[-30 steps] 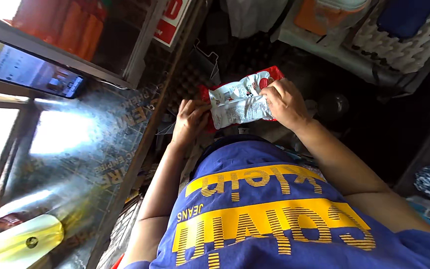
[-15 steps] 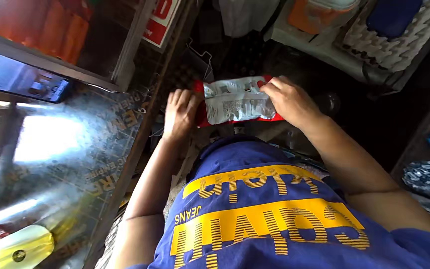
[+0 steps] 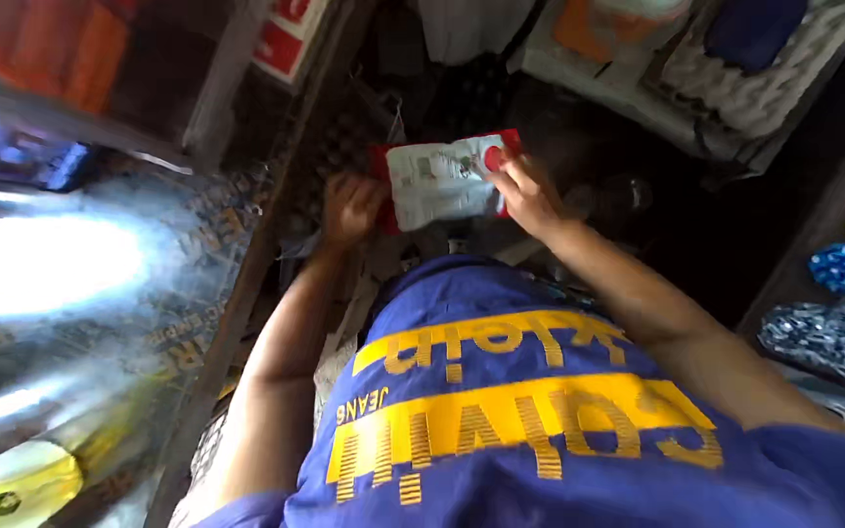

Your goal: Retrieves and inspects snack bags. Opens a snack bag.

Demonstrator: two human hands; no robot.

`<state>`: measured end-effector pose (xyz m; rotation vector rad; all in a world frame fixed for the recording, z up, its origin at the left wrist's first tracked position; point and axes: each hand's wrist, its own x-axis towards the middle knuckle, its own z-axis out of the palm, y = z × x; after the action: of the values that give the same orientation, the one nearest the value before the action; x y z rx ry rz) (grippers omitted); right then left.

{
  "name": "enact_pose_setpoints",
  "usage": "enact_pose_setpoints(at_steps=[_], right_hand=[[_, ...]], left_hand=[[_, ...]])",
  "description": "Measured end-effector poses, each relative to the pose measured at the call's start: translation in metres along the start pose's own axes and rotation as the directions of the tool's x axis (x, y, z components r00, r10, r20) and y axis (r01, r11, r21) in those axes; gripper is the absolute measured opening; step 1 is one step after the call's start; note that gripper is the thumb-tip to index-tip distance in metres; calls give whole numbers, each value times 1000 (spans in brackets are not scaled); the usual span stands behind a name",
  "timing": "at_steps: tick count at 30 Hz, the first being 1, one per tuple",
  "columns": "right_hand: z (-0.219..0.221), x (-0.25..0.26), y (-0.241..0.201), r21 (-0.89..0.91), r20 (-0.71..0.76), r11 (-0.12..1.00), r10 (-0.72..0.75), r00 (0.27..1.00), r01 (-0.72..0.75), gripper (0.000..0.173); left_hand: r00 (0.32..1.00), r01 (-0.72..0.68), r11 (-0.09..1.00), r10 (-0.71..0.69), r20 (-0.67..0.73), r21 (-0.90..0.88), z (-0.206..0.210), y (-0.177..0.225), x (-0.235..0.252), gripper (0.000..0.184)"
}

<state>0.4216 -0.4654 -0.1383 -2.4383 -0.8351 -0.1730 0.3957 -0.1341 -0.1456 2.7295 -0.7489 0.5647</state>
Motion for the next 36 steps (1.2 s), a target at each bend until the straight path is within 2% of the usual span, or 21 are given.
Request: enact_pose_setpoints(at_steps=[1,4,7,9,14,17,19,21,23,24,27,29,32,34,36], right_hand=[[13,-9,2,25,44,1000,16,999,-17,26],[9,5,2,-14,-104,1000,-3,995,2,26],[4,6,-3,-21,-132,999,-45,990,43,26],[9,5,0,-26,-116,998,-62,991,60,26],[15,2,-1,-2,-119,998,-67,991,67,26],[15,2,-1,-8,-153,997,-81,985,81,25],[3,2,-7,-13,-156,998,-67,985,65,25],[-26,8,-25,-8,-159,999,-37,987,36,25],[-40,9,-33,-21,-223,998,-68,972,64,21],[-30,6,-27,-17,-236,996,-86,968,85,20],[-9,-12,-25,79,-125,994,-66,990,77,22],[-20,-4,-27,37,-202,995,-88,975,97,20],[-10,-21,-37,80,-163,997,-7,987,21,21],[-6,-7,-28,57,-191,997,-37,981,49,22],[-9,-10,-39,73,-190,996,-34,981,49,23]], left_hand=[[998,6,1000,-5,59,-21,6,1,-7,20],[994,90,996,-89,55,-2,-6,-2,12,21],[978,120,978,-86,189,-173,-18,-3,15,18],[971,145,951,-83,225,-273,-16,1,16,23],[987,82,953,-38,154,-293,12,23,21,31],[998,43,963,-32,49,-266,26,25,19,17],[999,23,974,-33,-43,-224,18,31,22,16],[992,-9,984,-14,-129,-176,-6,41,29,15],[980,-32,993,8,-198,-117,-21,44,31,13],[980,-30,995,11,-200,-94,-17,42,32,13],[993,28,996,-37,-114,-79,-8,47,29,16],[979,44,998,-53,-196,-48,-16,45,35,13],[992,30,997,-39,-120,-72,-13,54,4,14],[986,49,996,-60,-157,-70,-1,47,9,14],[986,60,993,-75,-148,-98,-12,53,-3,13]])
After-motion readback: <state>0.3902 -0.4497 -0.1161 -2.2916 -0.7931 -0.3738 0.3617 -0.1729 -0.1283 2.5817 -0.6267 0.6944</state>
